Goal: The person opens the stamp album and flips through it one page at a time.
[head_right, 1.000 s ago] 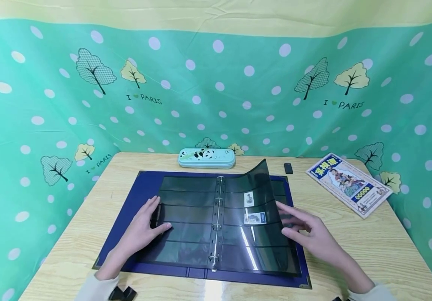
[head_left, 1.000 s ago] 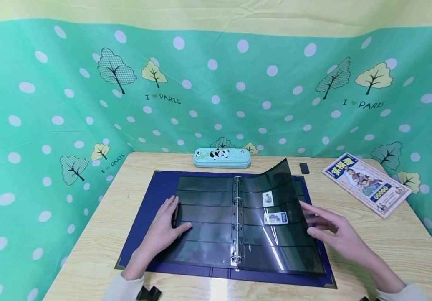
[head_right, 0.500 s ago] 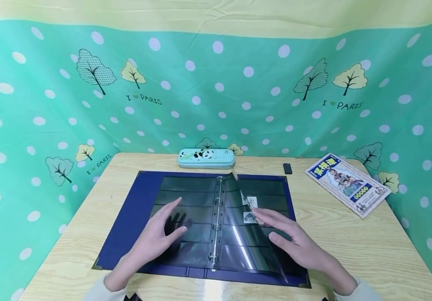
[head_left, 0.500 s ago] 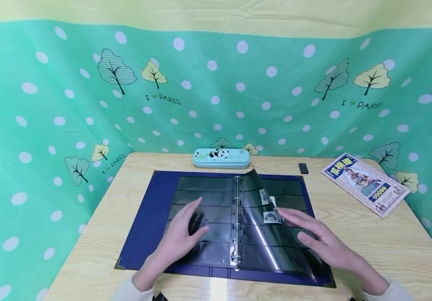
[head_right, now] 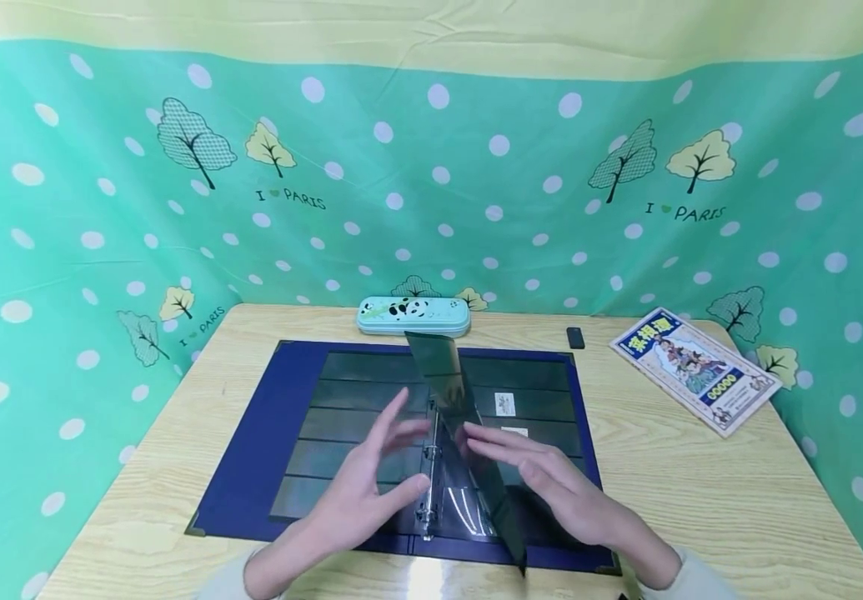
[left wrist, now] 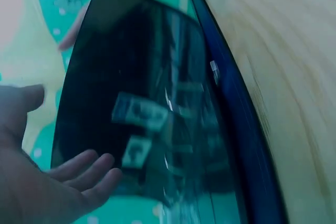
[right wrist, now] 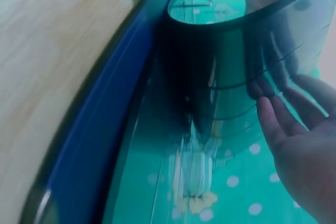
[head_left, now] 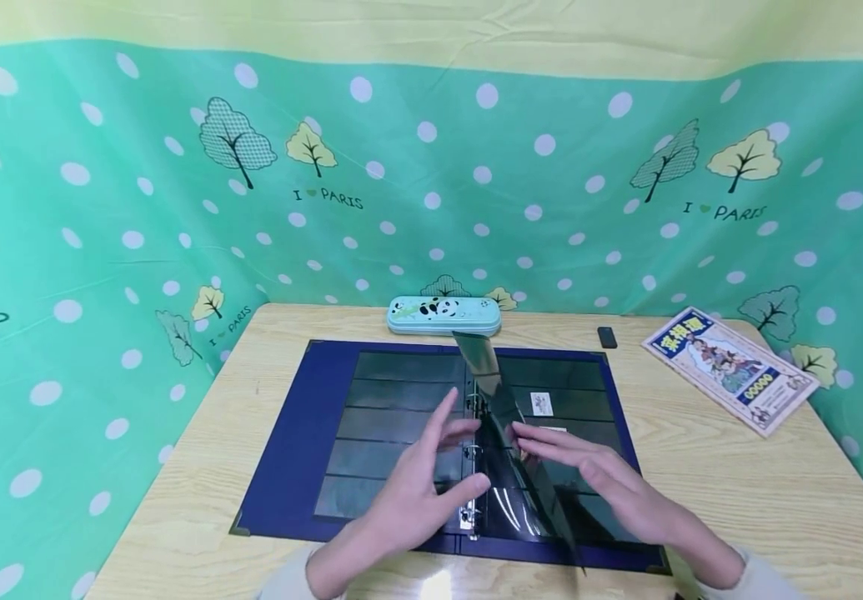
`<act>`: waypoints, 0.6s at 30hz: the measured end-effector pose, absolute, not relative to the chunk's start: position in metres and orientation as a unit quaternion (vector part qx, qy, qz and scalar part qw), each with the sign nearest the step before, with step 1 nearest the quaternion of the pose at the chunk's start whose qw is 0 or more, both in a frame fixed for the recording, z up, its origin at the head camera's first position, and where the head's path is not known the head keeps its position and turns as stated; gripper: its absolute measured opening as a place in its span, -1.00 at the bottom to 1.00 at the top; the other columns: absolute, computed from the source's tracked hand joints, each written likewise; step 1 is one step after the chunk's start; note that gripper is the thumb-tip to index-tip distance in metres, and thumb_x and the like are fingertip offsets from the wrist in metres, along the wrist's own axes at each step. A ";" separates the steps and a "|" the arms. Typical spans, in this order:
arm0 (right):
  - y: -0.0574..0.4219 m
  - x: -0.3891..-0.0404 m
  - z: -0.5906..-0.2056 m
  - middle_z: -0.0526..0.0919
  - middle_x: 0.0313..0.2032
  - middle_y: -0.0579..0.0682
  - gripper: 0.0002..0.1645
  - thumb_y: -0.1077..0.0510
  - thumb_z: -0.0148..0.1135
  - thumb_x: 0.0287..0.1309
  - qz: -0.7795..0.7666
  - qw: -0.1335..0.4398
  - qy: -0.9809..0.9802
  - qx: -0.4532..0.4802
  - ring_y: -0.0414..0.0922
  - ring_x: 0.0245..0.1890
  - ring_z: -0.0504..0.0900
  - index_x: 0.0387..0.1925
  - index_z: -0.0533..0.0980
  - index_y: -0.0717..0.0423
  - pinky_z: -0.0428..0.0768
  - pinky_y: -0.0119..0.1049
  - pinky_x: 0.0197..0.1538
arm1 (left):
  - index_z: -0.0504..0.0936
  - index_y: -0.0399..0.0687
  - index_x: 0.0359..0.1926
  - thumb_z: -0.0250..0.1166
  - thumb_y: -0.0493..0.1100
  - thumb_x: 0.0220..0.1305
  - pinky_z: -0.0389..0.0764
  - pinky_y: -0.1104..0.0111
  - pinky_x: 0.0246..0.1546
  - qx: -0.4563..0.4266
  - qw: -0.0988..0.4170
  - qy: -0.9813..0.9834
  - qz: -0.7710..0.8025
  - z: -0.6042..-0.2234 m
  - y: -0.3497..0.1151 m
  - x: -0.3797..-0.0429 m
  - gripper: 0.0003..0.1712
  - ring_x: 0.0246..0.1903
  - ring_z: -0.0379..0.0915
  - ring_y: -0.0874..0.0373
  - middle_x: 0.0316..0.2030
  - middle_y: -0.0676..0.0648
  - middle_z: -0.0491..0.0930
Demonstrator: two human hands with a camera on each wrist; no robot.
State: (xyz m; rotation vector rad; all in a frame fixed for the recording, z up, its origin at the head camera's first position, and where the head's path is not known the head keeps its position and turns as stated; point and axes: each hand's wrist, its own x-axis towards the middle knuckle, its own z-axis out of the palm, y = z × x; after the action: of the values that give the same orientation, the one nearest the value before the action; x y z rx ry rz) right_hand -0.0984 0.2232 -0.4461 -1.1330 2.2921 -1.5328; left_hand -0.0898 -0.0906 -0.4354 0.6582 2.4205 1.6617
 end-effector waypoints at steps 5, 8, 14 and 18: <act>0.211 -0.096 -0.443 0.23 0.73 0.06 -0.26 0.03 -0.60 0.85 -0.524 0.115 0.751 -0.385 -0.22 0.72 0.13 0.70 0.35 0.04 0.19 -0.10 0.62 | -0.58 0.28 0.79 0.43 0.15 0.55 0.69 0.01 0.32 0.167 0.114 0.757 0.621 -0.432 -0.076 -0.081 0.40 0.33 0.64 -0.03 0.48 -0.19 0.52; 0.205 -0.095 -0.446 0.17 0.75 0.09 -0.24 -0.03 -0.62 0.85 -0.535 0.131 0.738 -0.391 -0.18 0.74 0.08 0.70 0.33 0.05 0.09 -0.35 0.61 | -0.59 0.29 0.79 0.49 0.17 0.49 0.77 0.07 0.19 0.148 0.111 0.758 0.626 -0.433 -0.072 -0.079 0.47 0.21 0.71 -0.03 0.44 -0.21 0.53; 0.200 -0.092 -0.452 0.10 0.76 0.16 -0.23 -0.05 -0.62 0.86 -0.541 0.138 0.722 -0.409 -0.12 0.76 0.03 0.70 0.31 0.13 0.06 -0.33 0.65 | -0.49 0.36 0.81 0.55 -0.04 0.46 0.77 0.27 0.12 0.139 0.090 0.744 0.647 -0.440 -0.073 -0.085 0.46 0.13 0.69 0.01 0.25 -0.21 0.61; 0.202 -0.090 -0.451 0.10 0.76 0.16 -0.22 -0.05 -0.64 0.86 -0.531 0.126 0.725 -0.420 -0.11 0.76 0.04 0.69 0.31 0.15 0.14 -0.27 0.66 | -0.35 0.26 0.84 0.51 -0.16 0.48 0.78 0.28 0.11 0.150 0.080 0.745 0.645 -0.446 -0.080 -0.088 0.36 0.10 0.70 -0.03 0.17 -0.20 0.68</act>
State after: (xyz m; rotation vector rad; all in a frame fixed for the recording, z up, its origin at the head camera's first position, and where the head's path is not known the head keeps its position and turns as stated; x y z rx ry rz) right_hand -0.0896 0.2022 -0.4507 -1.2240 2.1128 -1.5454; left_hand -0.0885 -0.0798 -0.4461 0.4487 2.2267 1.9298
